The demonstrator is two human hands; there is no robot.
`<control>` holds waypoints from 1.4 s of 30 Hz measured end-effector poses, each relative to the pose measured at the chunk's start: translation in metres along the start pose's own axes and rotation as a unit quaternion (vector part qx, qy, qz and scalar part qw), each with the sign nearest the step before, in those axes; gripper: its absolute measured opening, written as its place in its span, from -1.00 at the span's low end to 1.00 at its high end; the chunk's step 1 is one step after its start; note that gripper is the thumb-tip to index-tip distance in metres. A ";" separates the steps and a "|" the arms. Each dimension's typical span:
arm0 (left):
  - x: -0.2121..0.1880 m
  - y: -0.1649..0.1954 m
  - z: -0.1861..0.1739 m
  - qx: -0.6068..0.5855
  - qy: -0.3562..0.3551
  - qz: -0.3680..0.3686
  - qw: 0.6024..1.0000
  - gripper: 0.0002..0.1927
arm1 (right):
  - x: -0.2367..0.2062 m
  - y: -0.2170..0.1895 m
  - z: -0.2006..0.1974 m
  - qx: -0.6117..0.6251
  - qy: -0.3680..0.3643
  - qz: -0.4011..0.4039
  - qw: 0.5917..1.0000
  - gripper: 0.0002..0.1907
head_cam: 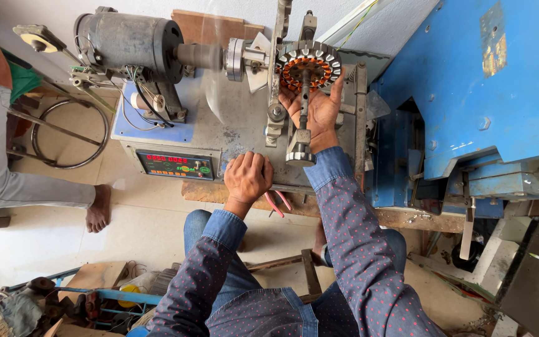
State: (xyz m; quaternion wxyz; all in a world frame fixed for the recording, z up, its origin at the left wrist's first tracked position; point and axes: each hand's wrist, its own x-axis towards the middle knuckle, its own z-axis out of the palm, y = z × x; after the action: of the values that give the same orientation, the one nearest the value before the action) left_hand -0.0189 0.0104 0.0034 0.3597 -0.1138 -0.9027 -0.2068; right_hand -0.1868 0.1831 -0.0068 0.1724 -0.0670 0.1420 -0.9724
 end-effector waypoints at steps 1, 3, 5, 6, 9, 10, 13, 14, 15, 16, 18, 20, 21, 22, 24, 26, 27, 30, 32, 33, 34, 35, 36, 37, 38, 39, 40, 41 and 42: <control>0.000 0.000 0.000 0.001 0.000 -0.001 1.000 -0.74 | 0.000 0.000 0.000 -0.002 0.000 0.000 1.000 0.08; 0.000 0.001 0.000 0.002 0.000 -0.001 1.000 -0.75 | 0.000 0.001 0.001 -0.005 0.001 -0.001 1.000 0.08; 0.000 0.001 0.000 0.004 -0.002 -0.001 1.000 -0.75 | -0.001 0.000 0.002 -0.006 0.000 -0.001 1.000 0.09; 0.000 0.001 0.000 0.005 -0.002 -0.001 1.000 -0.75 | 0.000 0.000 0.002 -0.007 -0.001 -0.001 1.000 0.09; 0.000 0.001 0.000 0.002 -0.003 -0.003 1.000 -0.75 | 0.000 -0.001 0.002 -0.001 -0.007 0.009 1.000 0.11; 0.000 0.000 0.000 0.001 -0.001 -0.002 1.000 -0.75 | 0.000 -0.001 0.002 0.000 -0.002 0.009 1.000 0.12; -0.001 0.000 0.001 0.000 0.000 -0.003 1.000 -0.75 | 0.000 0.000 0.001 0.002 0.010 0.008 1.000 0.11; -0.001 0.000 0.001 0.001 -0.001 -0.004 1.000 -0.75 | 0.000 0.001 0.001 0.003 0.009 0.008 1.000 0.11; 0.000 0.000 0.001 0.001 -0.003 -0.004 1.000 -0.75 | 0.000 0.001 0.001 0.003 0.009 0.007 1.000 0.11; 0.000 0.000 0.001 0.001 -0.001 -0.003 1.000 -0.75 | 0.000 0.000 0.001 0.005 0.002 0.009 1.000 0.11; 0.000 0.001 0.001 0.002 0.002 -0.001 1.000 -0.75 | 0.000 0.000 0.003 0.008 -0.010 0.013 1.000 0.10; 0.000 0.001 0.000 0.003 0.000 -0.002 1.000 -0.75 | -0.001 0.000 0.004 0.010 0.001 0.011 1.000 0.11; 0.001 0.001 0.000 0.004 -0.001 -0.002 1.000 -0.75 | 0.000 0.000 0.005 0.011 0.005 0.010 1.000 0.11; 0.001 0.001 0.000 0.002 0.000 -0.002 1.000 -0.75 | -0.001 0.001 0.006 0.013 0.008 0.010 1.000 0.10; 0.001 0.002 -0.001 -0.002 0.002 -0.001 1.000 -0.76 | 0.000 0.001 0.009 0.017 0.012 0.010 1.000 0.09; 0.002 0.002 -0.001 0.000 0.003 0.000 1.000 -0.76 | -0.002 0.001 0.010 0.019 0.011 0.012 1.000 0.10; 0.002 0.002 -0.001 0.001 0.004 0.001 1.000 -0.76 | -0.002 0.000 0.011 0.019 0.010 0.014 1.000 0.10; 0.003 0.003 0.000 0.005 0.005 -0.001 1.000 -0.75 | -0.003 0.000 0.012 0.020 -0.001 0.010 1.000 0.10; 0.003 0.003 0.000 0.004 0.004 -0.002 1.000 -0.75 | -0.002 0.000 0.013 0.026 0.006 0.011 1.000 0.09; 0.003 0.003 0.000 0.004 0.004 -0.003 1.000 -0.74 | -0.002 0.000 0.013 0.030 0.010 0.012 0.999 0.08; 0.003 0.003 0.001 0.003 0.005 -0.001 1.000 -0.75 | -0.001 0.000 0.014 0.024 0.009 0.009 1.000 0.08; 0.003 0.003 0.001 0.003 0.005 -0.001 1.000 -0.75 | -0.001 0.001 0.014 0.020 0.010 0.006 1.000 0.08; 0.002 0.003 0.001 0.003 0.004 -0.001 1.000 -0.75 | -0.001 0.001 0.014 0.015 0.011 0.003 1.000 0.07; 0.002 0.002 0.001 0.004 0.005 -0.001 1.000 -0.75 | -0.001 0.001 0.014 0.016 0.010 0.004 1.000 0.08; 0.002 0.002 0.001 0.004 0.005 -0.002 1.000 -0.74 | -0.001 0.002 0.014 0.016 0.009 0.005 1.000 0.08; 0.002 0.002 0.001 0.004 0.005 -0.002 1.000 -0.74 | -0.001 0.002 0.014 0.016 0.008 0.005 1.000 0.08; 0.002 0.002 0.001 0.003 0.003 -0.002 1.000 -0.74 | -0.001 0.002 0.015 0.013 0.010 0.005 1.000 0.07; 0.002 0.002 0.001 0.001 0.001 -0.003 1.000 -0.74 | -0.002 0.002 0.015 0.010 0.012 0.004 1.000 0.06; 0.002 0.003 0.001 0.000 0.000 -0.002 1.000 -0.74 | -0.002 0.002 0.016 0.008 0.014 0.003 1.000 0.06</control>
State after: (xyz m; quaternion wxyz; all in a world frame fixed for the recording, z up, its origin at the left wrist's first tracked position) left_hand -0.0200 0.0133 0.0046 0.3591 -0.1117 -0.9032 -0.2071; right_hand -0.1817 0.1784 0.0077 0.1743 -0.0519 0.1371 -0.9737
